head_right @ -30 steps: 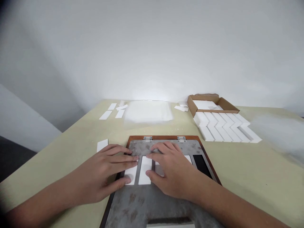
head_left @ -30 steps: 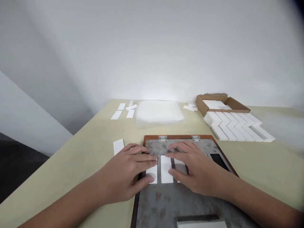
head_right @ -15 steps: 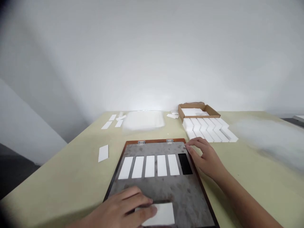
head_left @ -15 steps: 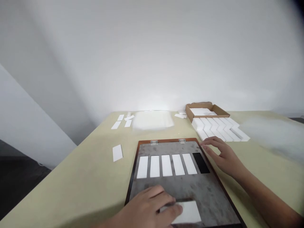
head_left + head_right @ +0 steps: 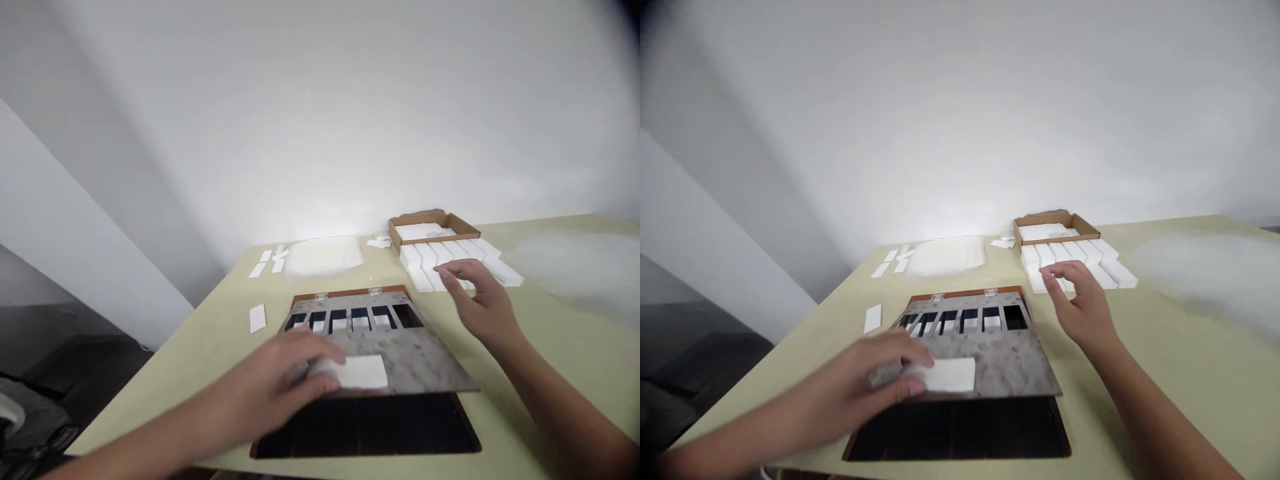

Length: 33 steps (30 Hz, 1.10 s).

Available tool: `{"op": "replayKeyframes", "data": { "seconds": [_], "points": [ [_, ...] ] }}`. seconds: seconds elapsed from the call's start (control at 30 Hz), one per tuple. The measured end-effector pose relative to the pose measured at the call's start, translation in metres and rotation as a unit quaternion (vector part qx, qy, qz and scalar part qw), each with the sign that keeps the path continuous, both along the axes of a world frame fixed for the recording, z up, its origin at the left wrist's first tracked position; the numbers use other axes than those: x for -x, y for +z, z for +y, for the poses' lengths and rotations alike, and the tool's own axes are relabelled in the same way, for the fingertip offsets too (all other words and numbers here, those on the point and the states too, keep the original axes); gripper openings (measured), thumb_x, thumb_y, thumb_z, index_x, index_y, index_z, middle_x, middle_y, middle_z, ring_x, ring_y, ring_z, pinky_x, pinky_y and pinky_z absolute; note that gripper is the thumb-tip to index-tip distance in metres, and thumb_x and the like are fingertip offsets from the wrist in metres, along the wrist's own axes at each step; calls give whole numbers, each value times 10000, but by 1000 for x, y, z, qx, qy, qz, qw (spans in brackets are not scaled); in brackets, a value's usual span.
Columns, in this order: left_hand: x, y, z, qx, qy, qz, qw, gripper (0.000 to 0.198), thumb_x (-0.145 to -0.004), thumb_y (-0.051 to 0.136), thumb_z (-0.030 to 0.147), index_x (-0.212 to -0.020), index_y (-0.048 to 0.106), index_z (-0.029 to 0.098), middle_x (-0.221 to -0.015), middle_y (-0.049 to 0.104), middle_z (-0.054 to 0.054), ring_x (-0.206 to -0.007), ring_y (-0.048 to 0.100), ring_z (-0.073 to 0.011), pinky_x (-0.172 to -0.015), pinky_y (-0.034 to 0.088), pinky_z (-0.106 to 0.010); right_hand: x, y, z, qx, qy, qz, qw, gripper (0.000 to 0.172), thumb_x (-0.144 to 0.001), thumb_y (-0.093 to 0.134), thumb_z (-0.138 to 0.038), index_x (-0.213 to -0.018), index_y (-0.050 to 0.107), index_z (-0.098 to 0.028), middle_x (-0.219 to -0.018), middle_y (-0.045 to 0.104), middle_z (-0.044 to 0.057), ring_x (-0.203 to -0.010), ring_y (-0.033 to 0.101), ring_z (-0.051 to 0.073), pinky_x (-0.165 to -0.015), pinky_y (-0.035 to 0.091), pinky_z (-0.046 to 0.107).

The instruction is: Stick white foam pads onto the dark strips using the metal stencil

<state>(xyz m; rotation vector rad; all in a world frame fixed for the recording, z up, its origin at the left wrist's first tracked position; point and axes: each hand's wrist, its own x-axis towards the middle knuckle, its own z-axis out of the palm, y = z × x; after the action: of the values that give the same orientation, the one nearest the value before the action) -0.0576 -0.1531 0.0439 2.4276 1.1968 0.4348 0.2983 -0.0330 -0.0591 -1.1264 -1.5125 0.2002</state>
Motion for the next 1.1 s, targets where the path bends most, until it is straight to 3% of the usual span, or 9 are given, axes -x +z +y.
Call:
{"op": "replayKeyframes", "data": {
  "seconds": [0.23, 0.33, 0.47, 0.63, 0.77, 0.9, 0.97, 1.0, 1.1],
  "points": [
    [2, 123, 128, 147, 17, 87, 985, 380, -1004, 651, 556, -1248, 711, 271, -1035, 784, -40, -949, 729, -194, -845, 559, -288, 4, -3, -2, -26, -20, 13, 999, 242, -1050, 580, -441, -994, 709, -245, -1012, 703, 76, -1006, 667, 266, -928, 534, 458],
    [1, 148, 182, 162, 21, 123, 979, 472, -940, 692, 579, -1312, 715, 291, -1095, 783, -54, -988, 719, -219, -878, 549, -310, 20, -14, -5, -11, 29, -42, 999, 205, -1044, 588, -404, -991, 709, -248, -1007, 702, 80, -1016, 666, 275, -941, 536, 468],
    [-1, 157, 228, 139, 14, 150, 979, 579, -977, 598, 662, -1391, 687, 268, -1270, 745, -96, -1087, 703, -255, -969, 551, -404, 35, -28, -9, 19, 80, -114, 990, 192, -1057, 567, -383, -1050, 711, -256, -1064, 711, 84, -1050, 661, 275, -960, 540, 472],
    [0, 134, 239, 6, 11, 135, 991, 644, -1059, 434, 720, -1358, 667, 199, -1404, 656, -130, -1253, 629, -293, -1117, 466, -530, 34, -38, -9, 56, 91, -166, 980, 195, -1064, 561, -399, -1061, 698, -260, -1084, 721, 81, -1071, 654, 280, -967, 533, 481],
    [-2, 99, 240, -125, 14, 109, 986, 604, -1052, 491, 687, -1345, 642, 181, -1212, 702, -113, -1122, 662, -292, -1072, 469, -543, 33, -37, -10, 82, 84, -195, 974, 213, -1057, 564, -418, -1053, 698, -253, -1096, 726, 89, -1086, 653, 291, -980, 533, 492],
    [8, 64, 236, -274, 12, 35, 961, 528, -1073, 491, 555, -1426, 589, 174, -1431, 607, -184, -1415, 467, -404, -1207, 251, -626, 39, -16, -10, 97, 68, -212, 970, 244, -1052, 570, -462, -1089, 687, -251, -1128, 721, 103, -1132, 640, 316, -1024, 514, 540],
    [22, 40, 216, -343, 5, -21, 939, 485, -1090, 471, 472, -1490, 526, 204, -1626, 435, -180, -1531, 305, -412, -1242, 159, -630, 50, 5, -11, 105, 62, -213, 969, 275, -1056, 568, -480, -1193, 658, -260, -1209, 707, 109, -1202, 620, 321, -1060, 500, 554],
    [31, 25, 200, -364, -9, -44, 930, 428, -1101, 454, 435, -1451, 547, 207, -1587, 482, -172, -1489, 371, -385, -1227, 218, -605, 59, 17, -13, 111, 64, -213, 969, 305, -1055, 573, -487, -1267, 632, -275, -1267, 692, 105, -1245, 607, 316, -1071, 503, 543],
    [62, -26, 133, -381, -124, -72, 913, 220, -1090, 499, 372, -1184, 647, 240, -1080, 736, -60, -1003, 656, -231, -919, 497, -391, 99, 53, -21, 146, 100, -227, 958, 446, -1039, 615, -509, -1454, 532, -368, -1448, 611, 62, -1388, 539, 289, -1106, 518, 481]
  ]
}}
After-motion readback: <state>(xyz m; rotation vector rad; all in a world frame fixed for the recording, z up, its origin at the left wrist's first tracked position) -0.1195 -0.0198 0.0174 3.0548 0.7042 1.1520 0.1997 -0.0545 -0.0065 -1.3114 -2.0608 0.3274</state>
